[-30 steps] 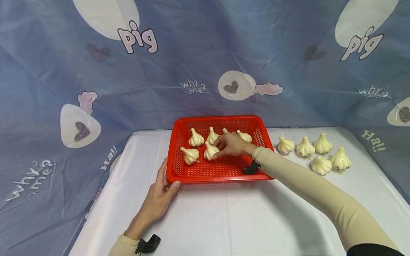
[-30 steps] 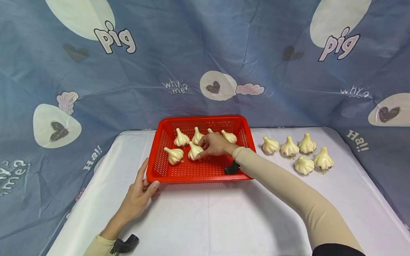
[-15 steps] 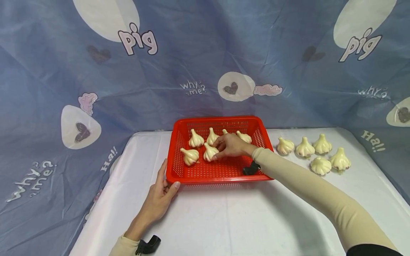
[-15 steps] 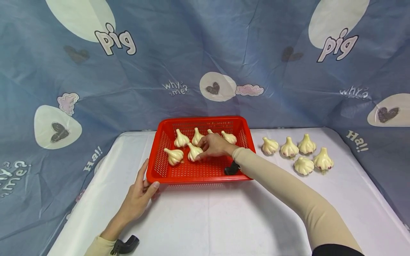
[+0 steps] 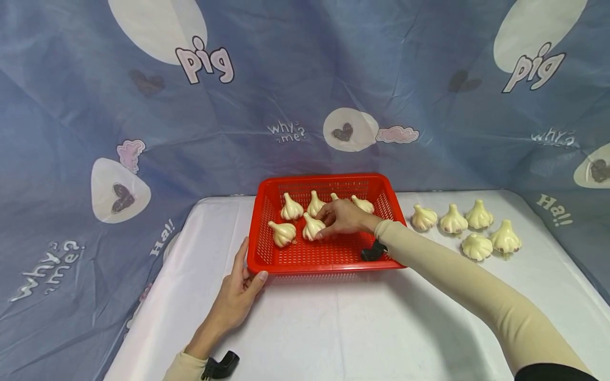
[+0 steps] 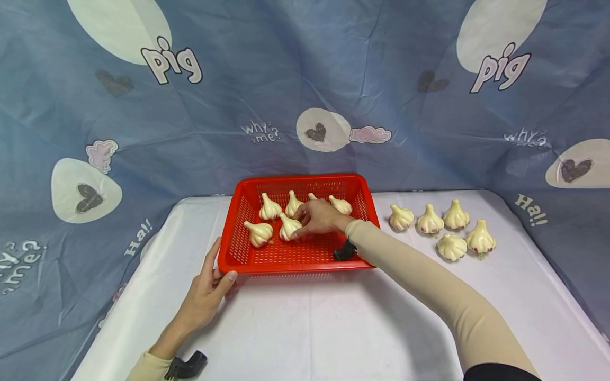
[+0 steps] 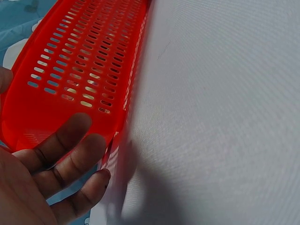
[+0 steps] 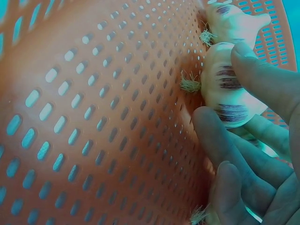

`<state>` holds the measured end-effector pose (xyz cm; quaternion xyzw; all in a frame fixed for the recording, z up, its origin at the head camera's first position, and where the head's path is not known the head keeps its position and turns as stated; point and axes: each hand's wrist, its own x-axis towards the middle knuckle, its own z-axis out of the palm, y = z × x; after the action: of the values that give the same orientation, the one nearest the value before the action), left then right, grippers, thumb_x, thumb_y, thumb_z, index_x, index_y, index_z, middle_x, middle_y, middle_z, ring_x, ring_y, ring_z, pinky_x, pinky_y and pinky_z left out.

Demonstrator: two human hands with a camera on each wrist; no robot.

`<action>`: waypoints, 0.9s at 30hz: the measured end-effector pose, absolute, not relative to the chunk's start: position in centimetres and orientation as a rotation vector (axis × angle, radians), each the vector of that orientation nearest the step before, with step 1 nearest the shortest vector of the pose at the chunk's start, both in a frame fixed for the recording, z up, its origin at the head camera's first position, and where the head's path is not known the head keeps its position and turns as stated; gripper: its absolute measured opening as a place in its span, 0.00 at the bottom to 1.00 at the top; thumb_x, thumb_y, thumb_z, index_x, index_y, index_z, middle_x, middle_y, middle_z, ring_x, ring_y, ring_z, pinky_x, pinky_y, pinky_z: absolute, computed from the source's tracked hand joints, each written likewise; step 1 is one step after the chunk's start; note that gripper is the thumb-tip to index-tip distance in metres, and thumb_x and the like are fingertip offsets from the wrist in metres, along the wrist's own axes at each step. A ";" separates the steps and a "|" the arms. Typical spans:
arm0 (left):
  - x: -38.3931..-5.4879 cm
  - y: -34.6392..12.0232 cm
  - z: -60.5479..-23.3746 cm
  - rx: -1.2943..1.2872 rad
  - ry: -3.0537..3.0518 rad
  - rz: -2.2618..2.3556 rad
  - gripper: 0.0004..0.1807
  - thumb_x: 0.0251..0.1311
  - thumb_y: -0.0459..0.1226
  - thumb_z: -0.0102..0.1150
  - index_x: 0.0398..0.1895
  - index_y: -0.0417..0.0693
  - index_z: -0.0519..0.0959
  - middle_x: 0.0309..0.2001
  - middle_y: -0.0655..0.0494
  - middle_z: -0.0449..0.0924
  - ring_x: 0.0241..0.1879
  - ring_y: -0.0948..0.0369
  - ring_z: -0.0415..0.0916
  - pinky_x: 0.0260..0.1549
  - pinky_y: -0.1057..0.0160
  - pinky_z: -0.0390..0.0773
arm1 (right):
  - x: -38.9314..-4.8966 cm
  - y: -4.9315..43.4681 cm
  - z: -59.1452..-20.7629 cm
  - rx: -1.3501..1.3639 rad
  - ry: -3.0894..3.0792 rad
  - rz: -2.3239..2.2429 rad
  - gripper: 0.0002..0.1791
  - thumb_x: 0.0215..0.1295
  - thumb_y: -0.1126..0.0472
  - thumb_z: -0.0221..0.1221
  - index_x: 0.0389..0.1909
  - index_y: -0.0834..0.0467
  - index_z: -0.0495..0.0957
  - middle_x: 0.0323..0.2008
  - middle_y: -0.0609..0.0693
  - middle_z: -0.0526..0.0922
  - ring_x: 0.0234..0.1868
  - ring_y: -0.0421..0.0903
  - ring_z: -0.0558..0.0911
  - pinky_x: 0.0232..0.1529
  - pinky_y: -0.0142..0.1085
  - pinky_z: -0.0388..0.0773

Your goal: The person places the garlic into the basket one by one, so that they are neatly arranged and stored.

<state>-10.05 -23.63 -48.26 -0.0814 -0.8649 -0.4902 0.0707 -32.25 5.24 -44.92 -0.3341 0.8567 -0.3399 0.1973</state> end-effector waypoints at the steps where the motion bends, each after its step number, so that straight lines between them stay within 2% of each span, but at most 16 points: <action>1: -10.0 -23.6 -48.3 -0.245 -2.603 -1.475 0.48 0.77 0.40 0.60 0.88 0.62 0.41 0.24 0.65 0.69 0.20 0.72 0.61 0.22 0.69 0.63 | -32.3 5.2 -44.9 -0.936 2.400 -0.950 0.28 0.57 0.52 0.80 0.56 0.59 0.86 0.44 0.53 0.93 0.46 0.46 0.92 0.56 0.41 0.83; 15: -10.1 -23.6 -48.3 -0.250 -2.613 -1.442 0.48 0.78 0.41 0.60 0.88 0.61 0.41 0.23 0.65 0.69 0.20 0.72 0.61 0.22 0.69 0.63 | -32.1 5.5 -44.3 -0.908 2.378 -0.953 0.30 0.59 0.49 0.79 0.59 0.58 0.85 0.48 0.53 0.92 0.49 0.46 0.91 0.53 0.38 0.84; 20: -10.1 -23.5 -48.2 -0.263 -2.603 -1.461 0.47 0.78 0.41 0.59 0.88 0.62 0.41 0.23 0.65 0.70 0.20 0.72 0.62 0.22 0.69 0.64 | -32.4 6.3 -43.6 -0.848 2.333 -1.004 0.28 0.60 0.51 0.78 0.57 0.59 0.85 0.47 0.56 0.92 0.43 0.47 0.93 0.44 0.38 0.87; 23: -10.0 -23.4 -48.2 -0.273 -2.590 -1.463 0.47 0.78 0.40 0.59 0.88 0.62 0.41 0.23 0.64 0.71 0.19 0.72 0.63 0.22 0.68 0.65 | -32.6 7.1 -43.2 -0.796 2.302 -1.026 0.28 0.63 0.51 0.76 0.59 0.61 0.83 0.47 0.58 0.92 0.38 0.50 0.93 0.38 0.41 0.87; 27: -10.0 -23.3 -48.2 -0.274 -2.581 -1.465 0.47 0.78 0.39 0.59 0.88 0.62 0.41 0.23 0.64 0.72 0.19 0.71 0.65 0.23 0.67 0.67 | -32.6 8.4 -42.1 -0.748 2.308 -1.013 0.31 0.65 0.48 0.75 0.63 0.60 0.82 0.49 0.57 0.91 0.37 0.54 0.93 0.34 0.44 0.85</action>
<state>-10.00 -23.34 -48.23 -0.0915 -0.8632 -0.4899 0.0806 -32.60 8.39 -42.07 -0.2752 0.8492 -0.3728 0.2532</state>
